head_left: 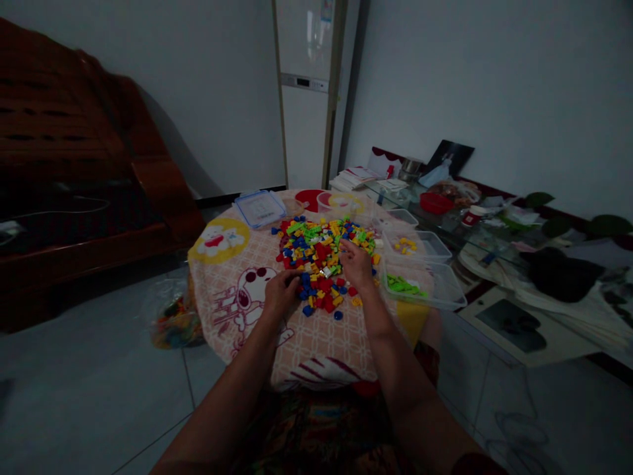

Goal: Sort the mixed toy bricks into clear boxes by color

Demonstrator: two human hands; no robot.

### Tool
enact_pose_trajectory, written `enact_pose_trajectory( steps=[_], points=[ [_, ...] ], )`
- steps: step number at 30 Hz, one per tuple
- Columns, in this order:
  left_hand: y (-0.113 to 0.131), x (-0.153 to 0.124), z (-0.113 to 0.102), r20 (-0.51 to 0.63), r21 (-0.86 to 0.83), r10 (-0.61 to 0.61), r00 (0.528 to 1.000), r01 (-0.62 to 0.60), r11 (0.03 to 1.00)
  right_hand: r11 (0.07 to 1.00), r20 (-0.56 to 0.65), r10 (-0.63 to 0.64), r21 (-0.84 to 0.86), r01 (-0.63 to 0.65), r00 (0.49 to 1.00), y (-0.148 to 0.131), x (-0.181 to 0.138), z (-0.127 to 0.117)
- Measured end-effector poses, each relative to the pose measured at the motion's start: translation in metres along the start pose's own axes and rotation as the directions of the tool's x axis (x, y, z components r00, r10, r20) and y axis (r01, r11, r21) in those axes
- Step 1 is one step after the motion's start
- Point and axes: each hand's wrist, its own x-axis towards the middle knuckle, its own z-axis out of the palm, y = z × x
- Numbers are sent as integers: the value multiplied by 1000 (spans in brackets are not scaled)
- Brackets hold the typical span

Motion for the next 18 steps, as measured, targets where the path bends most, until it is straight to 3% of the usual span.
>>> enact_pose_trajectory(
  steps=[6,9,12,18],
  points=[
    [5,-1,-2,-3,10,-8,1000,8,1000,935,166,1,-350,58,986,12,-17,9],
    [6,-2,-3,-2,18,-19,1000,19,1000,900,219,5,-426,91,976,14,-27,19],
    [6,-1,-2,-4,20,-19,1000,19,1000,915,187,-7,-394,81,982,14,-32,25],
    [4,-1,-1,-3,11,-27,1000,27,1000,989,-43,63,-130,-68,997,19,-41,9]
  ],
)
